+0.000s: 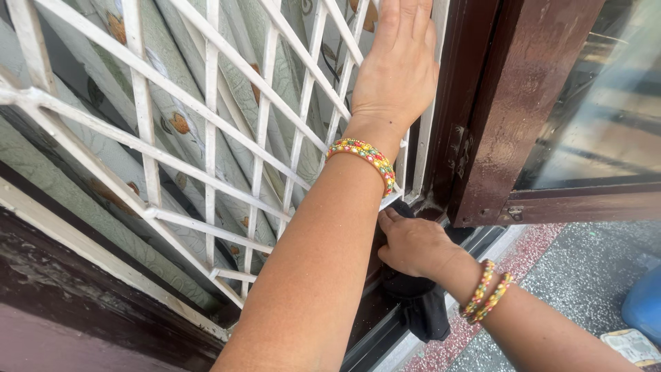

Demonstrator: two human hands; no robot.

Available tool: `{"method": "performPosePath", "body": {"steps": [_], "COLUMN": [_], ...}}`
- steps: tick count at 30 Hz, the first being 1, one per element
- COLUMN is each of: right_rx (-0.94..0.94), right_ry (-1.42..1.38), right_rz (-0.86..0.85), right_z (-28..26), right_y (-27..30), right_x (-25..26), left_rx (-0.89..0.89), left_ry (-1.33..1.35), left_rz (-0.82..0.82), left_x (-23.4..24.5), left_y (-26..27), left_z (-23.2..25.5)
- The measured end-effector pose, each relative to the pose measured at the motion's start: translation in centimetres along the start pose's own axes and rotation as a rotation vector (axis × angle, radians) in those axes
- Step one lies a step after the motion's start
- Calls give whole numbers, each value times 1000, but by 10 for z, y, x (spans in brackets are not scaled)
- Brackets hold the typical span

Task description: The person wipes the wooden window frame and glass with a black cloth. They clean the frame edges, corners, and the glass pane, moving the cloth along the surfaces.

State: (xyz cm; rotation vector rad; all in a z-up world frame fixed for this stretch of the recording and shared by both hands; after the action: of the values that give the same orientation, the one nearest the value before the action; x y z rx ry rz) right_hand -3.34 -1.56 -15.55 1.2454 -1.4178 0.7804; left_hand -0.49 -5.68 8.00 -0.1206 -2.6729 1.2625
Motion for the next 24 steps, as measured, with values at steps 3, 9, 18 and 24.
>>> {"method": "performPosePath", "body": {"steps": [3, 9, 18, 24], "right_rx": [-5, 15, 116, -32], "right_ry": [35, 90, -38, -110], "right_rz": [67, 108, 216, 452], "right_z": [-11, -16, -15, 27], "right_y": [-1, 6, 35, 50], "right_x": [-1, -8, -6, 42], "left_rx": [29, 46, 42, 58], "left_ry": [-23, -22, -61, -69], "left_rz": [45, 32, 23, 52], "left_x": [6, 12, 17, 12], "left_y": [-2, -1, 0, -1], "left_z": [-6, -13, -18, -13]}}
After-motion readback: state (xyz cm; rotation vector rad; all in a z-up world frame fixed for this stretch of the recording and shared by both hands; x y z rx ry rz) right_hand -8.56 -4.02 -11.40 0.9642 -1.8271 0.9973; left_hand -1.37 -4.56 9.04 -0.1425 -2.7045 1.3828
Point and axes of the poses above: each hand's wrist, its own y-axis away from the middle knuckle, its own x-axis out of the back of the hand, z = x × y, the point moved 10 cm from there along -y, towards the middle knuckle, and after that the axes turned 8 degrees about -y, right-handed, at the moved point
